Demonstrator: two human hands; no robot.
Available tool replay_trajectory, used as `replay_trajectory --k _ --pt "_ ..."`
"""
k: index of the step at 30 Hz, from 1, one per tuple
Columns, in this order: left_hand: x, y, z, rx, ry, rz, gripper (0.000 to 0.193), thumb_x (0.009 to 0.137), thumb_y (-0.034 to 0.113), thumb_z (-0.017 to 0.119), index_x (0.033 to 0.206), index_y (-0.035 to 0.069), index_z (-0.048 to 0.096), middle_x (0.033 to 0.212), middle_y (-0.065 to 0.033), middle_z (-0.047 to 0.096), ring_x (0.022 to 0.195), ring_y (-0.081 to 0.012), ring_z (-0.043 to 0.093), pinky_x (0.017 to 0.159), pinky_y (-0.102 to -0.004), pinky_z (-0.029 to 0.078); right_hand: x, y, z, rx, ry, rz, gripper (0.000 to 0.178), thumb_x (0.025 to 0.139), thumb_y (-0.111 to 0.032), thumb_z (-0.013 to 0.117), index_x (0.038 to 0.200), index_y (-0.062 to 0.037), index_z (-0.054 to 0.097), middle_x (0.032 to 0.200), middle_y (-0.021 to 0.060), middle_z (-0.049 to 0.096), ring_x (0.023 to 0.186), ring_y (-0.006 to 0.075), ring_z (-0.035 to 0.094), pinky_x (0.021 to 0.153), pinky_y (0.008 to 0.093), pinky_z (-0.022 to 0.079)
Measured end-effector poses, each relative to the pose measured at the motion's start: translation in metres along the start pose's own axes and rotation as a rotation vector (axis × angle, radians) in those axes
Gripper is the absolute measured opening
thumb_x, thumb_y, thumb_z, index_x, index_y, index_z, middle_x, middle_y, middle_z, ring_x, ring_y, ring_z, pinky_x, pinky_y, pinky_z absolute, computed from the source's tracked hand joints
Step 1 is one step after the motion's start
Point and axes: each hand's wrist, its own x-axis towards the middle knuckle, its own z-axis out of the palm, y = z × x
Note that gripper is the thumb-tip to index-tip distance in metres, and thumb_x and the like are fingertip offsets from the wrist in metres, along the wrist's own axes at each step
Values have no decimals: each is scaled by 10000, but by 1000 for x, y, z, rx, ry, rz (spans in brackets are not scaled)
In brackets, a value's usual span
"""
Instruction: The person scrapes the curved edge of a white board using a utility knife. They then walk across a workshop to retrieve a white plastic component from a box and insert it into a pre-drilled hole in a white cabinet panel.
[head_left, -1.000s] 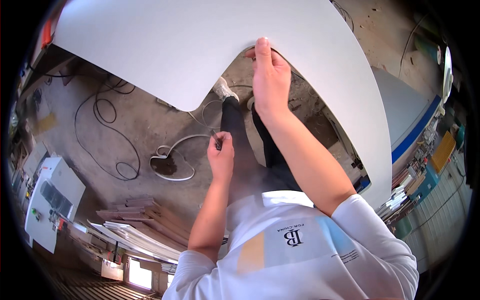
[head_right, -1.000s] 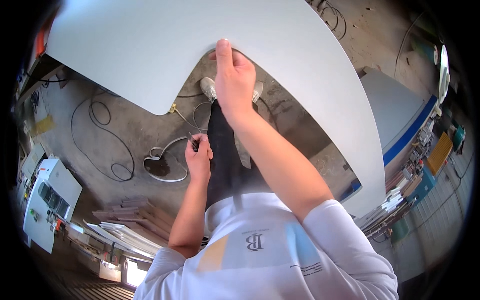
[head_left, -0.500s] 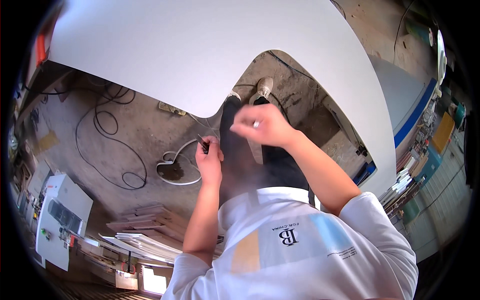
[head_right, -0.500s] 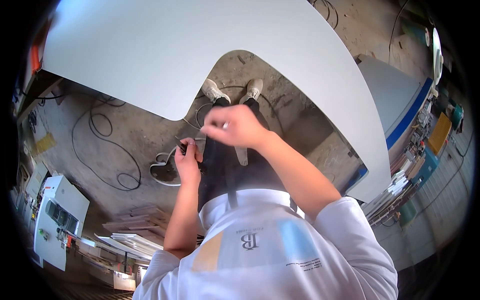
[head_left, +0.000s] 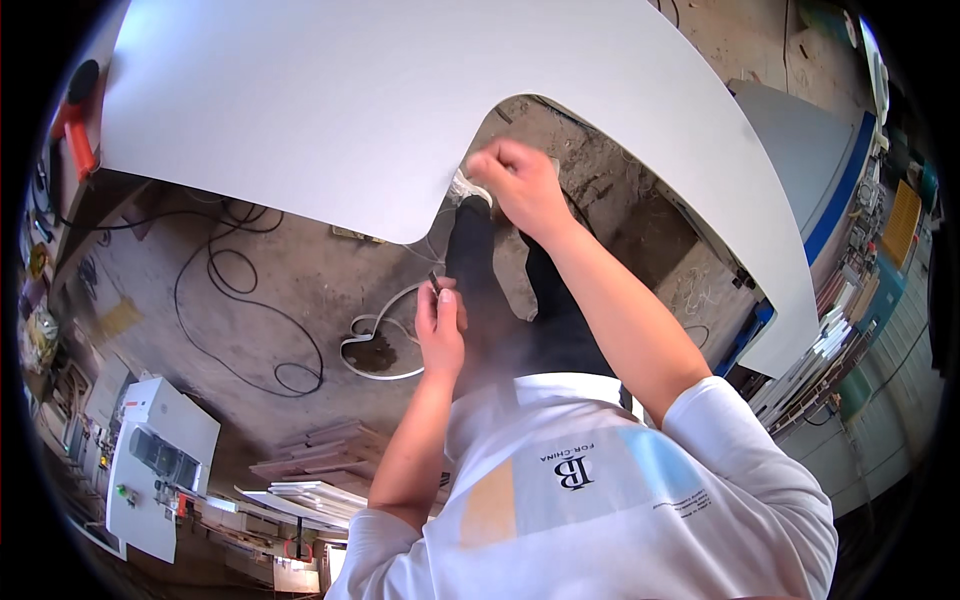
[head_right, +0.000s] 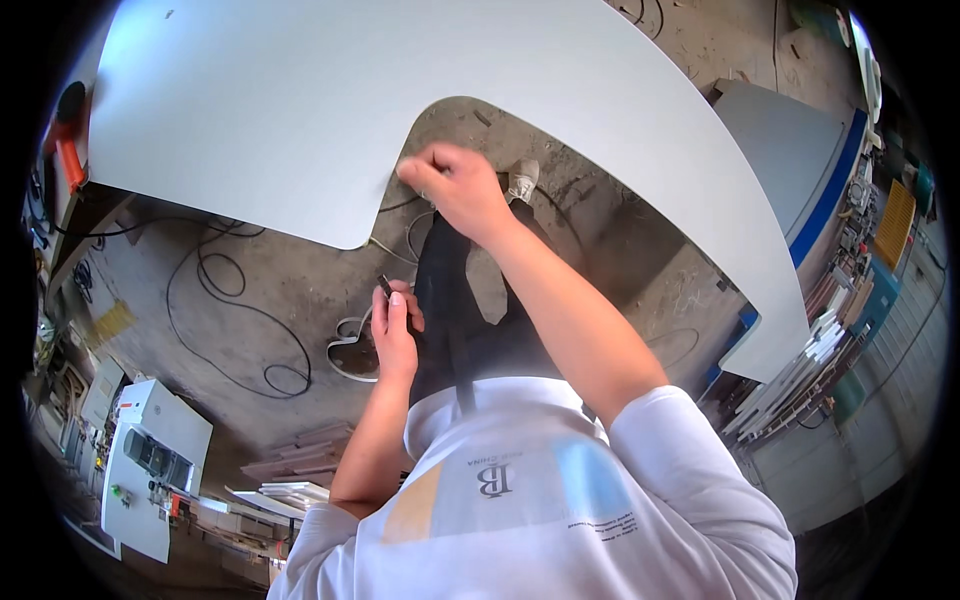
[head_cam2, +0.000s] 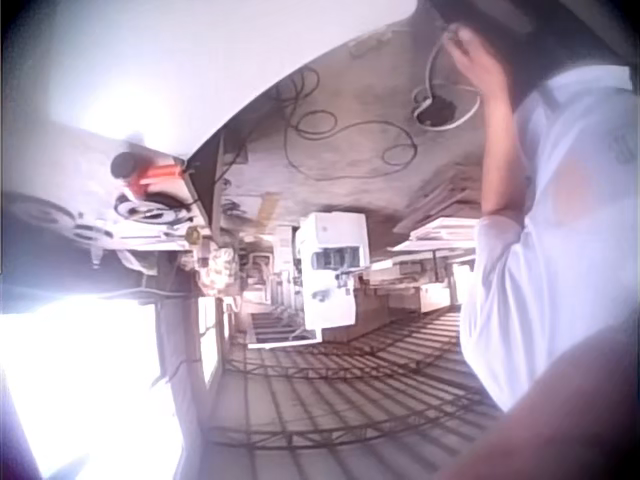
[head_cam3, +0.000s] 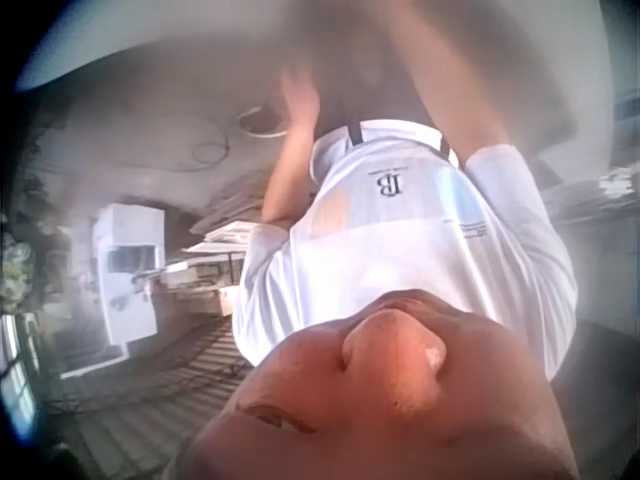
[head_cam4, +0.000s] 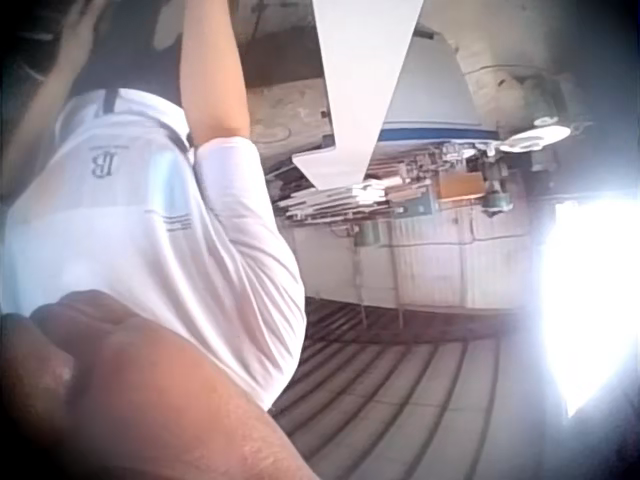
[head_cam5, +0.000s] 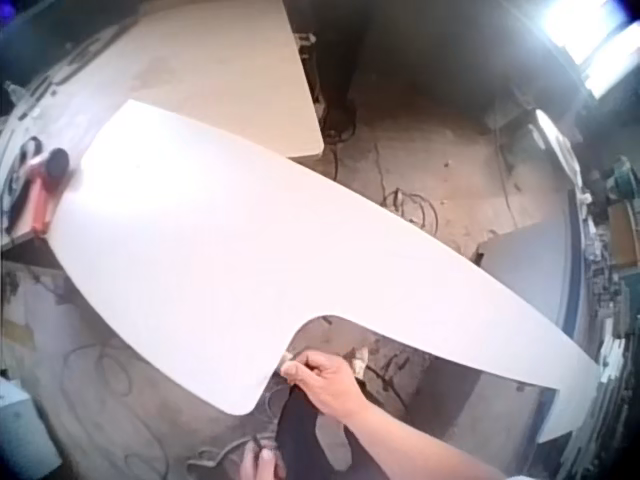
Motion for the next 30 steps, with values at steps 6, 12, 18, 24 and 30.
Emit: replay_trajectory --k 6,12,18,24,30 --pt "26 37 53 269 -12 500 264 1081 174 438 1056 -11 625 757 -36 586 637 -109 541 614 -261 449 -55 -13 -57 -8 -101 33 240 1042 -225 581 1073 -40 730 710 -38 570 663 42 504 585 236 411" --pt "72 70 119 388 223 898 237 1062 140 485 1008 -11 659 742 -50 622 610 -128 579 594 -271 466 -64 -64 -132 -574 24 -492 121 966 -102 655 922 -23 736 724 80 669 600 175 602 580 291 475" --pt "103 78 150 518 477 962 265 1068 212 514 958 31 672 723 -76 630 631 -219 615 594 -343 482 -24 -87 -223 -923 217 -776 148 854 -31 768 770 -30 647 654 52 610 546 148 541 530 268 425" --pt "120 93 169 634 636 1023 285 1049 244 555 880 41 663 650 -109 609 582 -277 610 573 -378 480 -1 -80 -263 -1008 66 -895 167 808 -31 779 740 -50 628 605 25 560 515 150 481 500 275 373" --pt "108 87 173 495 787 825 377 1057 301 536 829 29 664 645 -107 646 564 -265 627 553 -374 478 0 -79 -268 -966 11 -898 169 789 -34 778 729 -58 621 596 18 544 515 153 468 499 281 357"
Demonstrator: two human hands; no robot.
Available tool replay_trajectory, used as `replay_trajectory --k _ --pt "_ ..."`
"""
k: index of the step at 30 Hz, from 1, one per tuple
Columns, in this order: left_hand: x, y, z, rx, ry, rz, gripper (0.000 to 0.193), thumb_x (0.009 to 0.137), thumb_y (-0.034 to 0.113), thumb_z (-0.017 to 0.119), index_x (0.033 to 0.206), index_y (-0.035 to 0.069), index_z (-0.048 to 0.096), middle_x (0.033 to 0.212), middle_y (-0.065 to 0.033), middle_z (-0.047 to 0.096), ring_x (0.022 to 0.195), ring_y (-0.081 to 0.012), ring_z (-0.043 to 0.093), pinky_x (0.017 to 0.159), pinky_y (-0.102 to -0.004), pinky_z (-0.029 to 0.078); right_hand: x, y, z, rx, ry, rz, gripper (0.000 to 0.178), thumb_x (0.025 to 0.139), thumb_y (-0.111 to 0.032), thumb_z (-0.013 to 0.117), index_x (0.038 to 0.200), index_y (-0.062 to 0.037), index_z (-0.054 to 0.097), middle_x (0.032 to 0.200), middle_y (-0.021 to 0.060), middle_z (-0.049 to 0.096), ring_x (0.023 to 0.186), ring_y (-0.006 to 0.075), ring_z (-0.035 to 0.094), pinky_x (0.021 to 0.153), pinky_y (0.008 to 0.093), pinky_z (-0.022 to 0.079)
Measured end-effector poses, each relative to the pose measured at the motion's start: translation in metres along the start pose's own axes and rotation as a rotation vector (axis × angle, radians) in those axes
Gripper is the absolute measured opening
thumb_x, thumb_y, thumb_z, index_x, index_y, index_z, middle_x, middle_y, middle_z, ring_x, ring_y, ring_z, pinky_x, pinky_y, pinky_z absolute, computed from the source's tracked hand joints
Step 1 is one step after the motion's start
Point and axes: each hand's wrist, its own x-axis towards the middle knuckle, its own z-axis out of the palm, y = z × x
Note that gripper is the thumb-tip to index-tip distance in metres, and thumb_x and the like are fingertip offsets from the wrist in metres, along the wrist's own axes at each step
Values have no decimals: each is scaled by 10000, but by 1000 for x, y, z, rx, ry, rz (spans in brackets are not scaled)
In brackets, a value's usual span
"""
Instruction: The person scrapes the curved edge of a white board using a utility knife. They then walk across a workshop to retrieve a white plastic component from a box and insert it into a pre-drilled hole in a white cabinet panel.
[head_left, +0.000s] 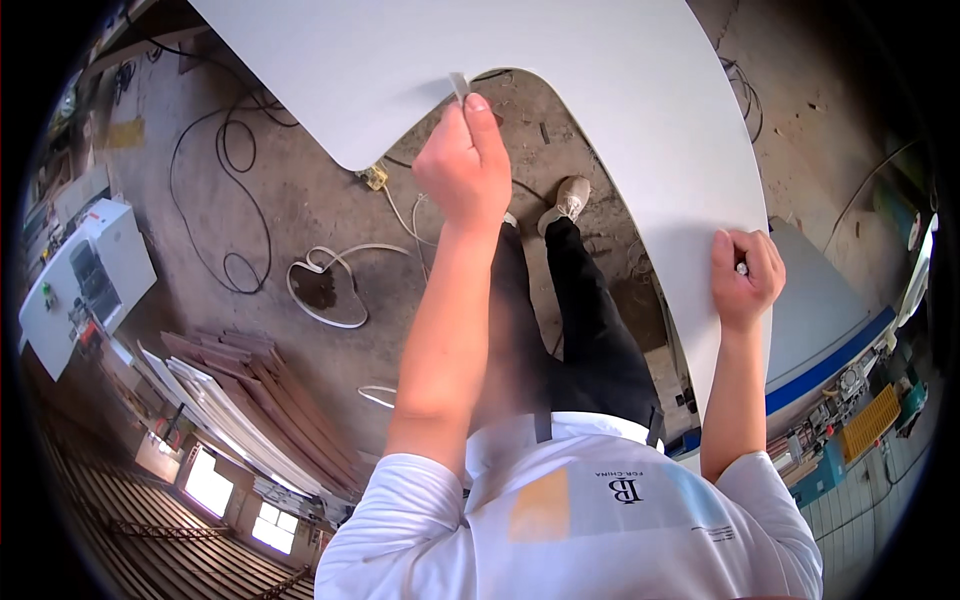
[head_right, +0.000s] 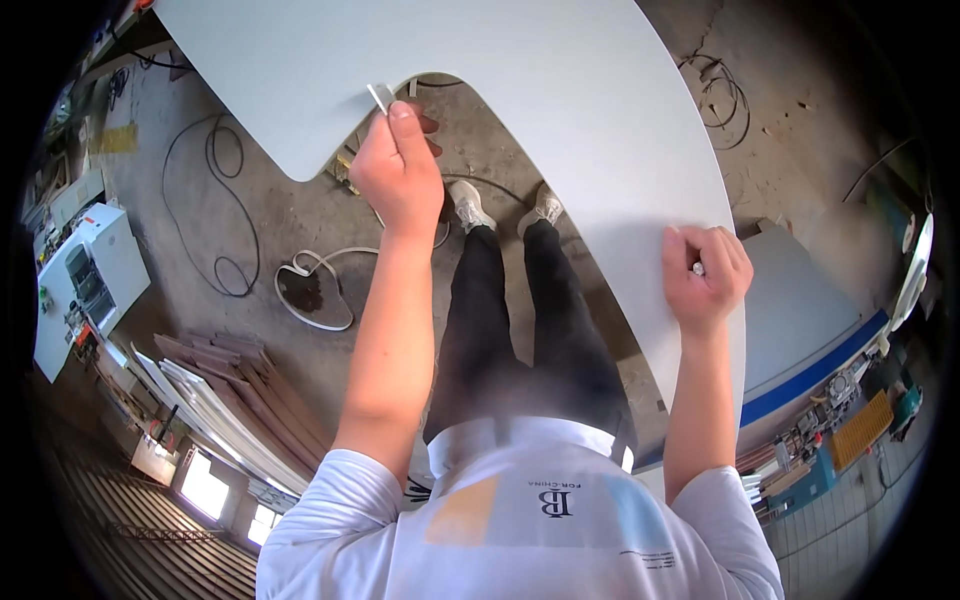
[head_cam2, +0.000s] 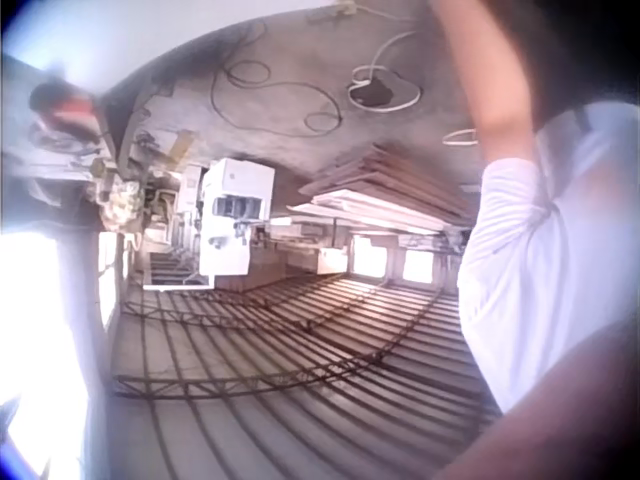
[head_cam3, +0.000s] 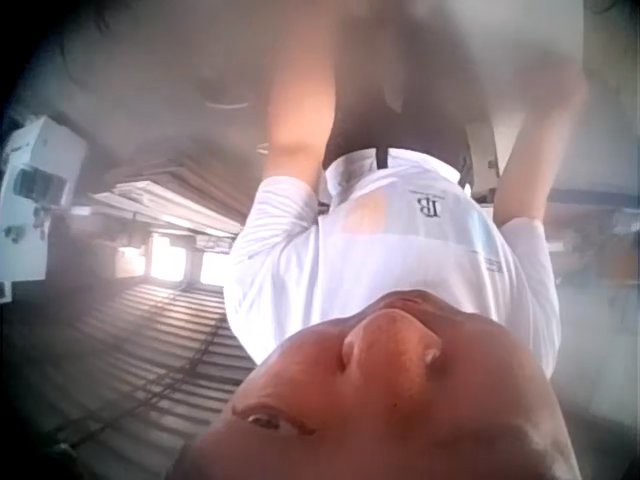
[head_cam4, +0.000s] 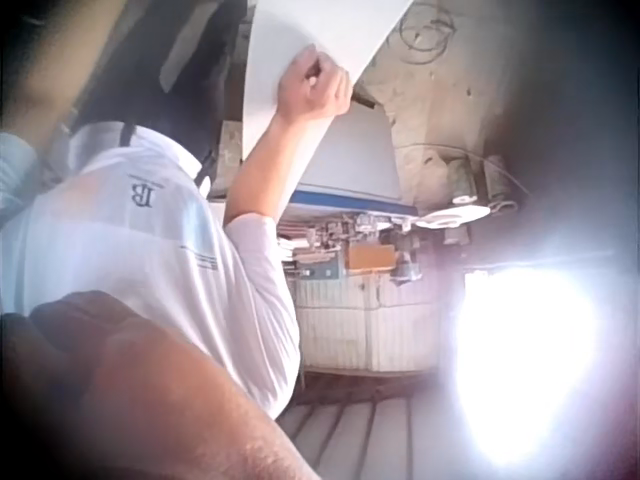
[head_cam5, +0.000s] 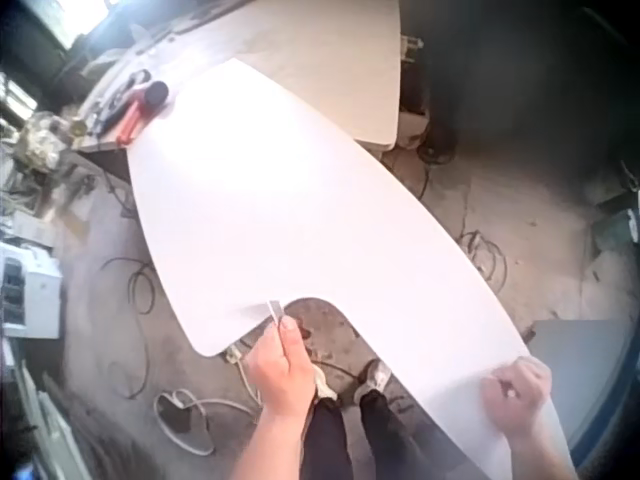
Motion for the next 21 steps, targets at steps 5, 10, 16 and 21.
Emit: replay_trajectory --k 5,10,16,21 --pt "5 8 1 161 -80 92 378 1052 308 537 819 41 669 664 -91 664 588 -256 640 566 -365 482 -2 1 -3 38 6 18 163 799 -42 776 734 -53 627 600 17 542 520 143 463 502 278 352" --pt "5 12 -5 69 63 14 383 1039 295 555 755 50 634 610 -114 597 548 -309 573 543 -392 440 -1 1 0 67 -2 21 155 808 -44 773 741 -49 633 602 17 543 521 139 457 503 275 350" --pt "12 11 -10 200 -61 51 338 1032 288 560 815 64 692 649 -83 660 581 -276 627 567 -361 470 -1 -1 1 81 1 31 153 806 -46 773 743 -50 634 601 16 547 516 139 458 504 273 358" --pt "9 25 -3 84 -41 66 351 1034 296 557 804 57 675 628 -131 611 575 -336 590 556 -394 453 -2 -1 0 72 5 24 159 806 -46 773 737 -53 630 600 17 550 515 139 460 504 273 358"
